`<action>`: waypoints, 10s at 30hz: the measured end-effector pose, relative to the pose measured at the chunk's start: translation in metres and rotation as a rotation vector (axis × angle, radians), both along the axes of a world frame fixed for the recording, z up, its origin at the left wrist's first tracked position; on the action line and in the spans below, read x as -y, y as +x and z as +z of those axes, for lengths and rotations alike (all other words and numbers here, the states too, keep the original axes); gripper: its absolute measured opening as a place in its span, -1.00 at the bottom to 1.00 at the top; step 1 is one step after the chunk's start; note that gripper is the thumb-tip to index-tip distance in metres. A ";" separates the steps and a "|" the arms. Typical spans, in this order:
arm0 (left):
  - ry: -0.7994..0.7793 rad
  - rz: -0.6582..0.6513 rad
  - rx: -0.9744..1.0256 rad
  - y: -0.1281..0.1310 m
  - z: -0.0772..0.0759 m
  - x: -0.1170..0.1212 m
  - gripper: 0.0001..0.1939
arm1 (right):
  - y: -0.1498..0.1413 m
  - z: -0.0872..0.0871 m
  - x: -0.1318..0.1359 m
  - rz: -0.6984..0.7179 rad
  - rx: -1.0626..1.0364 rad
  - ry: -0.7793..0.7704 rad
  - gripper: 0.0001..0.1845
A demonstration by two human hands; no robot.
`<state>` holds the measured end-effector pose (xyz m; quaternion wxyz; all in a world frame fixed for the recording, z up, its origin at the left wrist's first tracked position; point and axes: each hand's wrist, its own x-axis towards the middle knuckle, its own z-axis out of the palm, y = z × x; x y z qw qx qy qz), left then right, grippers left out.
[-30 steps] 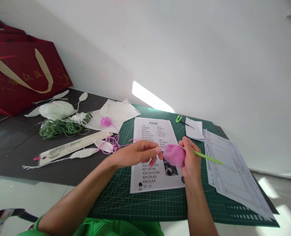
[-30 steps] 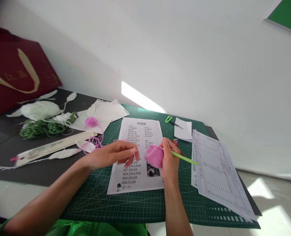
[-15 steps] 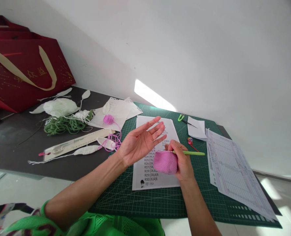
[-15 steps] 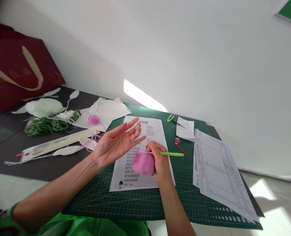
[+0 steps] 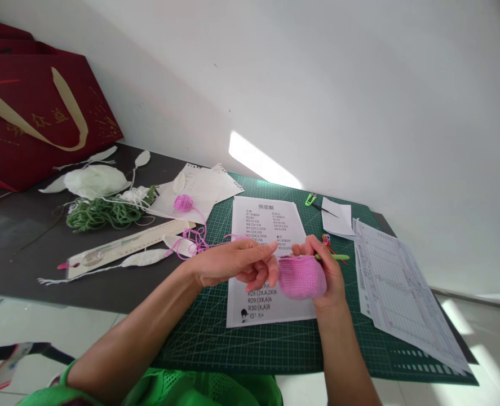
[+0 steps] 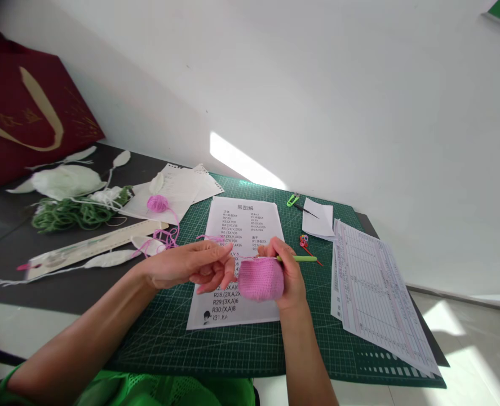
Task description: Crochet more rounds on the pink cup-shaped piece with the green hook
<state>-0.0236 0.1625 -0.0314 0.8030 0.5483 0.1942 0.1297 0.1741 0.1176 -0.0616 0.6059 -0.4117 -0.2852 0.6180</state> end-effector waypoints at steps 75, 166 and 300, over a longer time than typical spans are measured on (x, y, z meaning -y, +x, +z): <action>-0.086 0.570 0.192 0.036 -0.015 0.022 -0.55 | -0.028 -0.006 0.015 -0.479 1.362 0.780 -0.77; 0.032 0.545 0.194 0.038 -0.018 0.024 -0.43 | -0.034 -0.013 0.022 -0.644 1.143 0.609 -0.78; 0.310 0.751 -0.001 0.045 -0.017 0.036 -0.39 | -0.028 -0.006 0.004 -0.598 1.500 0.871 -0.61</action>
